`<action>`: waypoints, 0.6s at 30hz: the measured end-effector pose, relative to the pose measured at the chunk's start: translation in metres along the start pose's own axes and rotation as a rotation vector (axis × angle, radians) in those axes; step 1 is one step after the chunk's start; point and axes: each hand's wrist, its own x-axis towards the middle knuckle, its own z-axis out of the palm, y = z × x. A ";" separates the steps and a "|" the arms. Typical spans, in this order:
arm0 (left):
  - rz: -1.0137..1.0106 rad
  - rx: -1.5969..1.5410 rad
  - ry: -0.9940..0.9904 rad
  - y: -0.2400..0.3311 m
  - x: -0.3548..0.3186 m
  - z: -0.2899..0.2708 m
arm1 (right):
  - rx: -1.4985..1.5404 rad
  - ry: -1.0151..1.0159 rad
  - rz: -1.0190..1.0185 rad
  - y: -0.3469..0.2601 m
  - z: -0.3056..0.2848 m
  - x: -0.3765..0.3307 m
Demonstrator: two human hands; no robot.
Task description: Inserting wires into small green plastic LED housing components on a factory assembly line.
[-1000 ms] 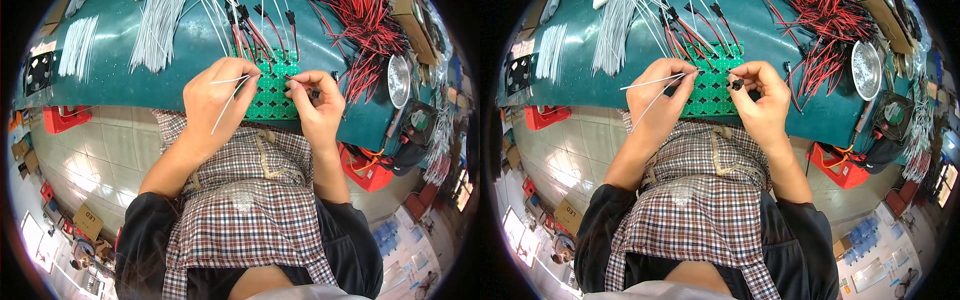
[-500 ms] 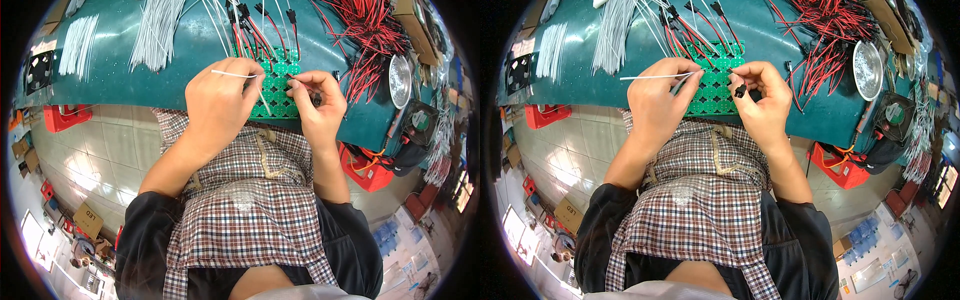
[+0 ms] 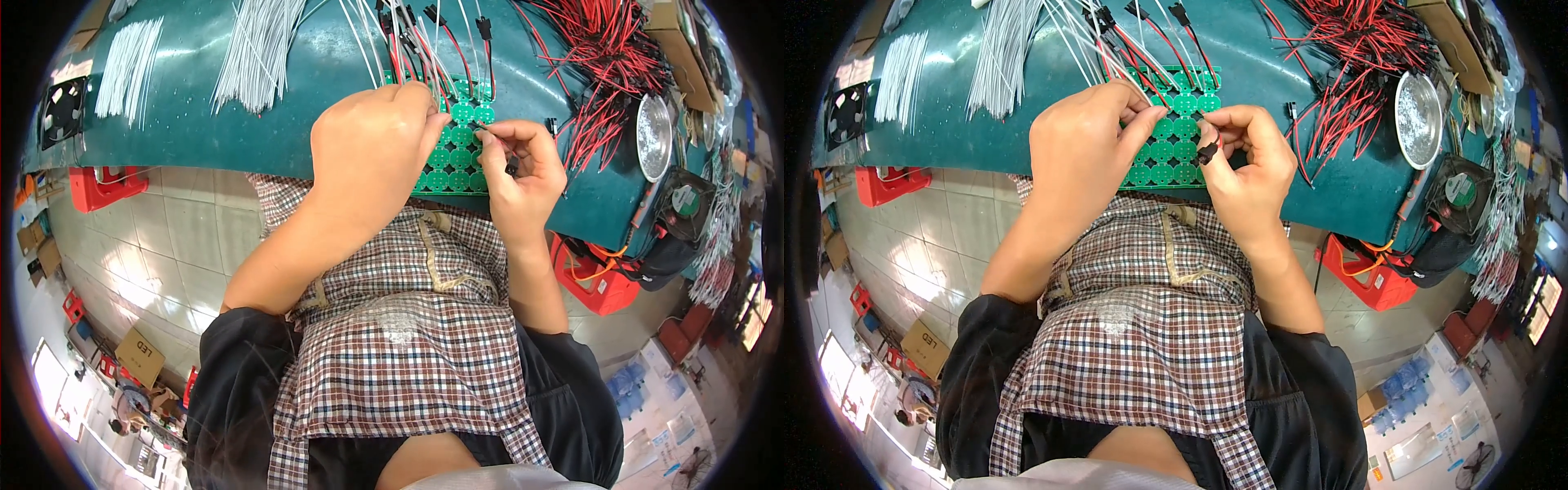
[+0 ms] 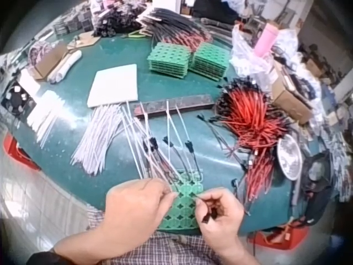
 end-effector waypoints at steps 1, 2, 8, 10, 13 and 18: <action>-0.001 0.006 0.003 0.000 0.000 0.001 | -0.007 0.001 -0.013 0.001 0.000 0.000; -0.003 0.007 0.004 0.000 0.000 0.001 | -0.013 0.002 -0.025 0.001 0.000 0.000; 0.012 0.042 0.054 0.001 0.000 0.002 | -0.004 -0.011 -0.018 -0.003 0.000 0.001; 0.022 0.038 0.061 0.001 0.000 0.002 | 0.000 -0.017 -0.030 -0.002 0.000 0.001; 0.013 0.042 0.024 0.002 -0.001 -0.006 | -0.006 -0.024 -0.051 0.001 -0.001 0.000; -0.098 -0.044 0.034 -0.002 0.002 -0.034 | -0.046 -0.036 -0.014 -0.005 -0.001 0.002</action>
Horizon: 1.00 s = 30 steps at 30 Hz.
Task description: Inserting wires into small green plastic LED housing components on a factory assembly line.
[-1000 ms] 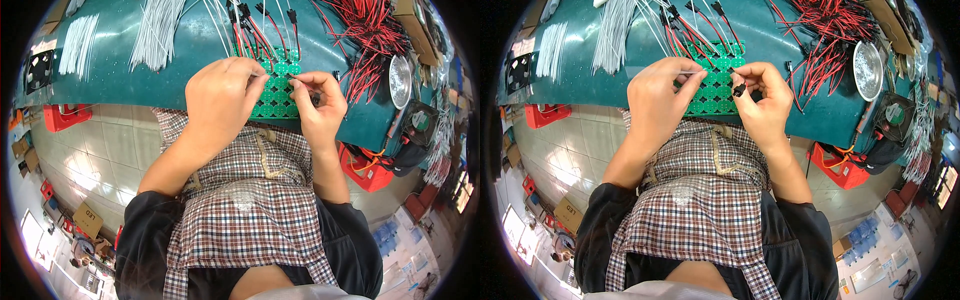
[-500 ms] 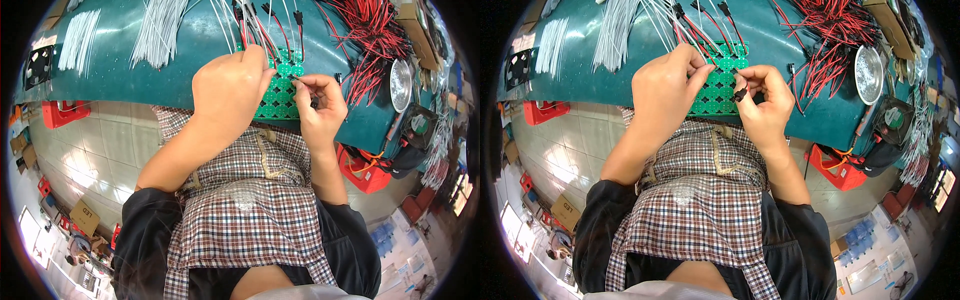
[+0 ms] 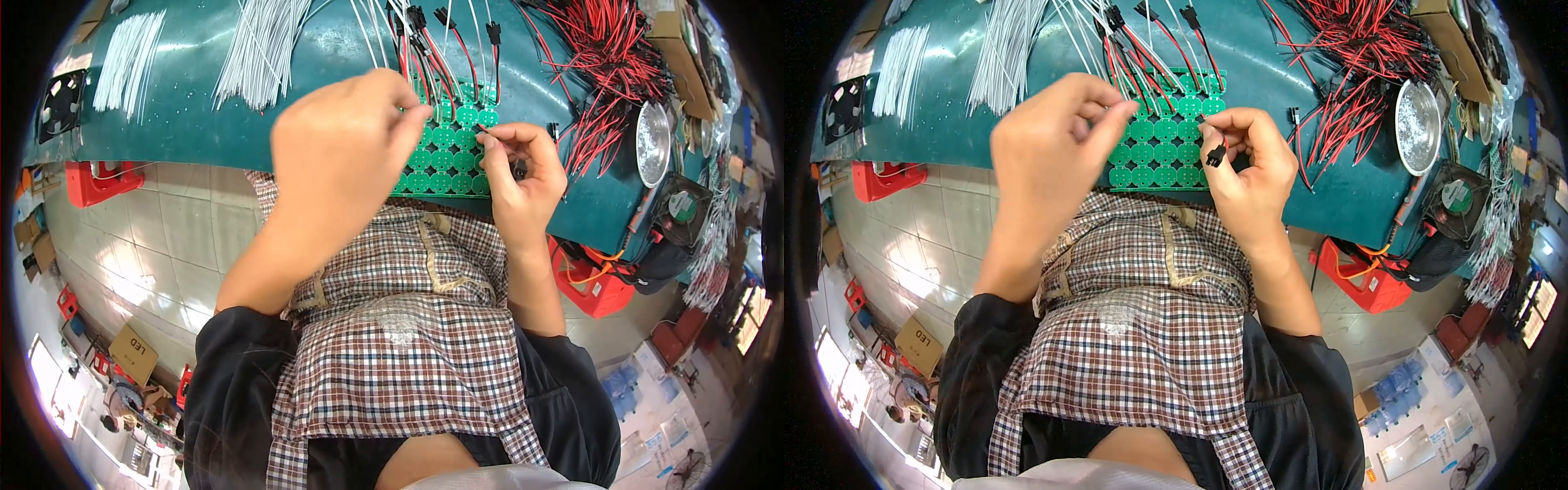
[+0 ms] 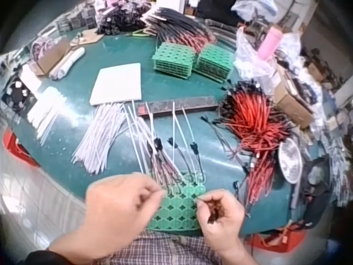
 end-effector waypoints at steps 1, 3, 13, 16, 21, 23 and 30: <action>-0.036 -0.007 0.010 -0.002 0.002 -0.007 | -0.011 0.003 -0.004 0.000 0.000 0.001; -0.056 -0.040 0.056 -0.011 0.005 -0.019 | -0.024 0.007 -0.008 0.001 -0.001 0.002; -0.473 0.426 0.146 -0.132 0.029 -0.104 | 0.086 -0.038 0.125 -0.004 -0.004 0.007; -0.488 0.654 0.144 -0.189 0.029 -0.128 | 0.096 -0.044 0.131 -0.003 -0.004 0.008; -0.521 0.724 0.072 -0.290 0.029 -0.157 | 0.115 -0.022 0.108 0.002 -0.003 0.005; -0.533 0.524 -0.021 -0.315 0.029 -0.164 | 0.117 -0.012 0.123 0.002 -0.003 0.005; -0.521 0.557 -0.076 -0.297 0.035 -0.161 | 0.141 -0.034 0.143 -0.001 -0.004 0.010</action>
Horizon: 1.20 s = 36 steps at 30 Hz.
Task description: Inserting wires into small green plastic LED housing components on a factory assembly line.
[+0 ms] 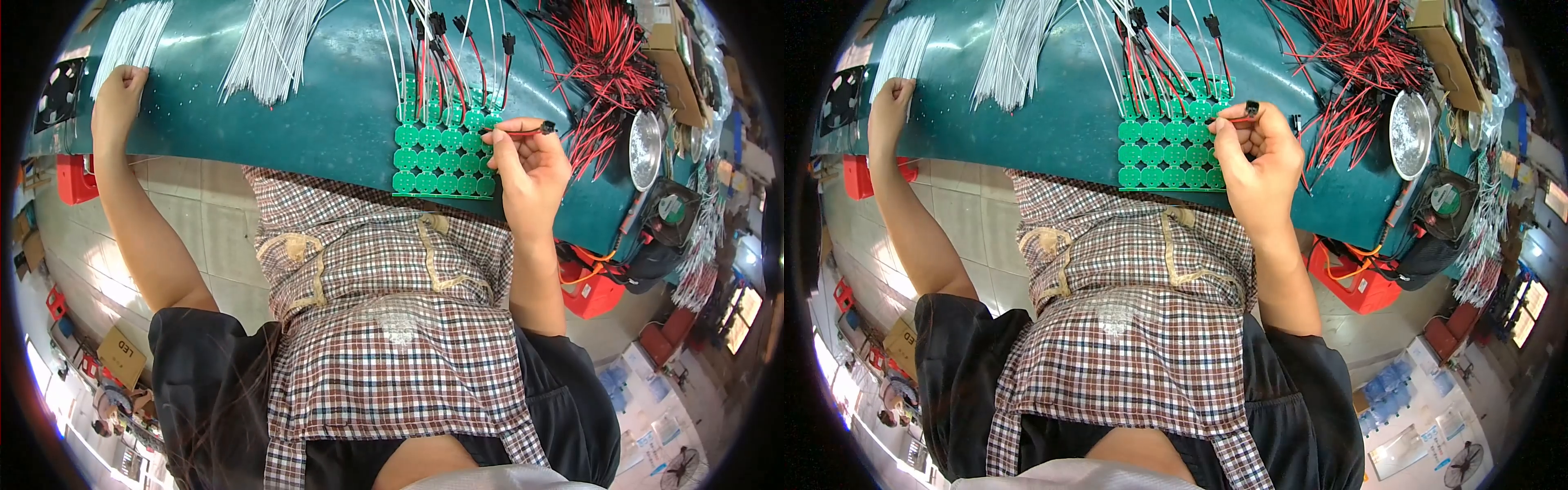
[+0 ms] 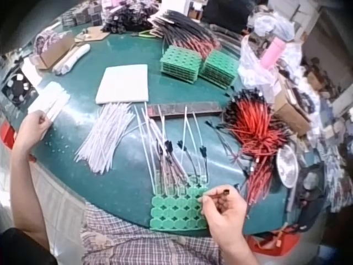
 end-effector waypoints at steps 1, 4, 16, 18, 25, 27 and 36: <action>-0.020 0.069 0.035 0.007 -0.005 -0.004 | 0.009 0.023 0.007 -0.003 0.003 0.001; -0.074 0.155 0.096 0.036 -0.019 -0.016 | -0.009 0.029 0.012 -0.003 0.001 0.003; 0.073 -0.587 -0.039 0.158 -0.075 -0.008 | -0.031 0.074 -0.049 0.002 0.001 0.003; 0.085 -0.634 -0.062 0.172 -0.080 -0.006 | -0.013 0.064 -0.039 0.002 0.002 0.003; 0.083 -0.529 -0.182 0.188 -0.080 -0.002 | 0.002 0.055 -0.049 0.004 0.003 0.002; 0.088 -0.578 -0.215 0.182 -0.077 -0.001 | 0.002 0.047 -0.059 0.006 0.002 0.002; 0.091 -0.699 -0.253 0.171 -0.084 -0.003 | 0.007 0.049 -0.052 0.006 0.003 0.002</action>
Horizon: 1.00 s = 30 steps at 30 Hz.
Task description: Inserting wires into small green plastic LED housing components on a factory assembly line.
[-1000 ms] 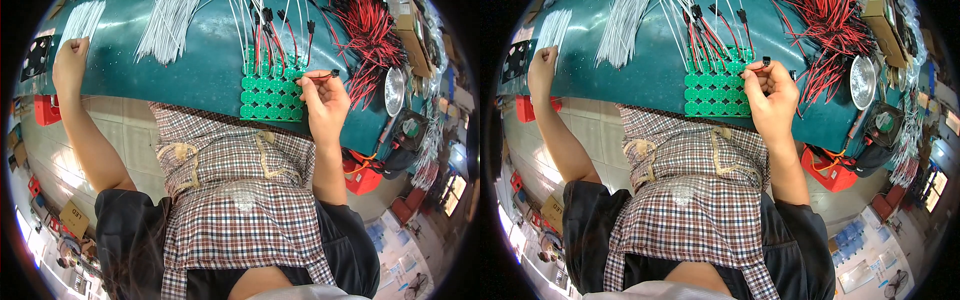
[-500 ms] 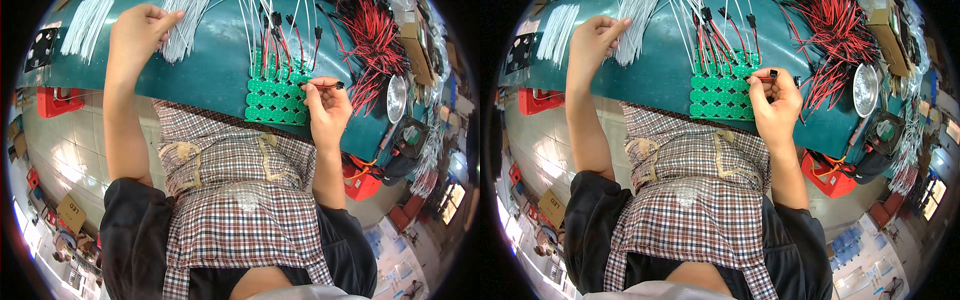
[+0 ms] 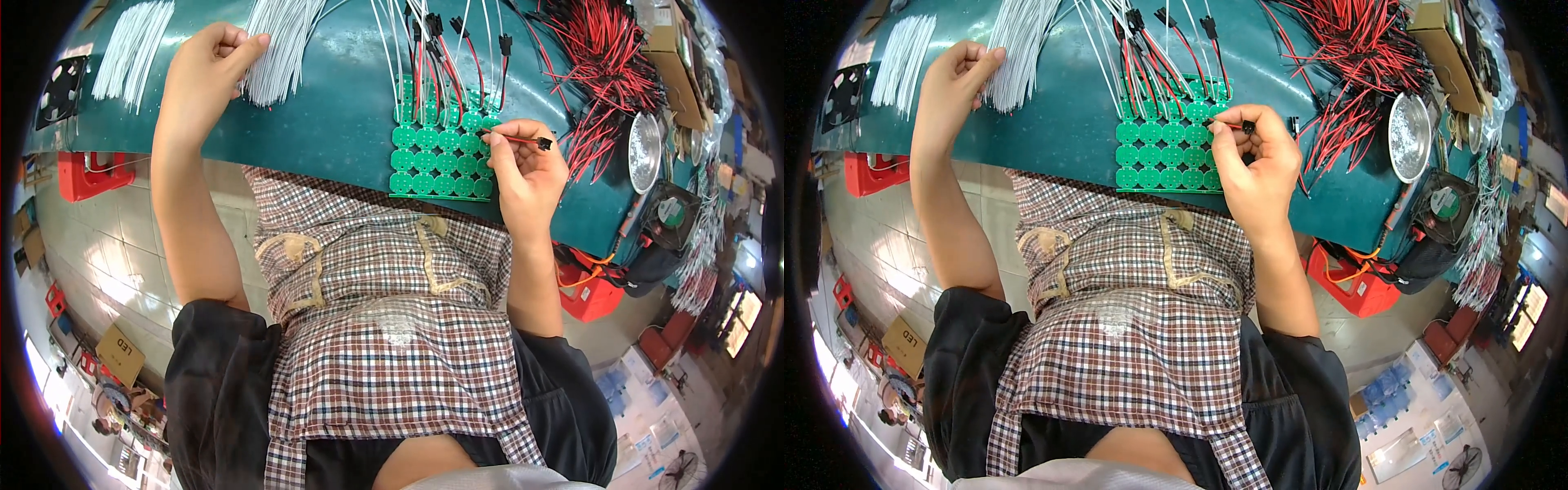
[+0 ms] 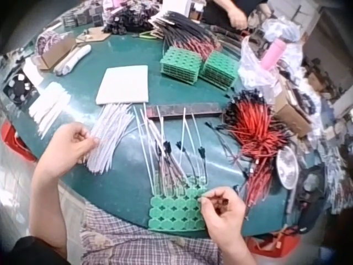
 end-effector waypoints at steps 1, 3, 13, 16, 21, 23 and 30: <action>-0.006 -0.004 0.057 0.007 -0.006 0.003 | -0.002 0.002 -0.009 0.000 0.000 0.000; -0.011 -0.010 0.113 0.014 -0.013 0.003 | -0.041 -0.032 0.012 0.001 -0.006 0.000; 0.160 -0.400 0.143 0.047 -0.068 0.020 | -0.073 -0.066 0.030 -0.001 -0.007 0.000; 0.182 -0.379 0.109 0.048 -0.084 0.043 | -0.037 -0.006 0.009 0.000 -0.002 0.002; 0.307 -0.037 0.106 0.037 -0.097 0.067 | -0.055 -0.028 0.022 -0.004 -0.003 0.003; 0.320 -0.004 0.101 0.032 -0.098 0.072 | -0.066 -0.036 0.021 -0.005 -0.003 0.005; 0.313 -0.097 0.075 0.040 -0.102 0.075 | -0.236 -0.116 0.049 -0.013 -0.007 0.009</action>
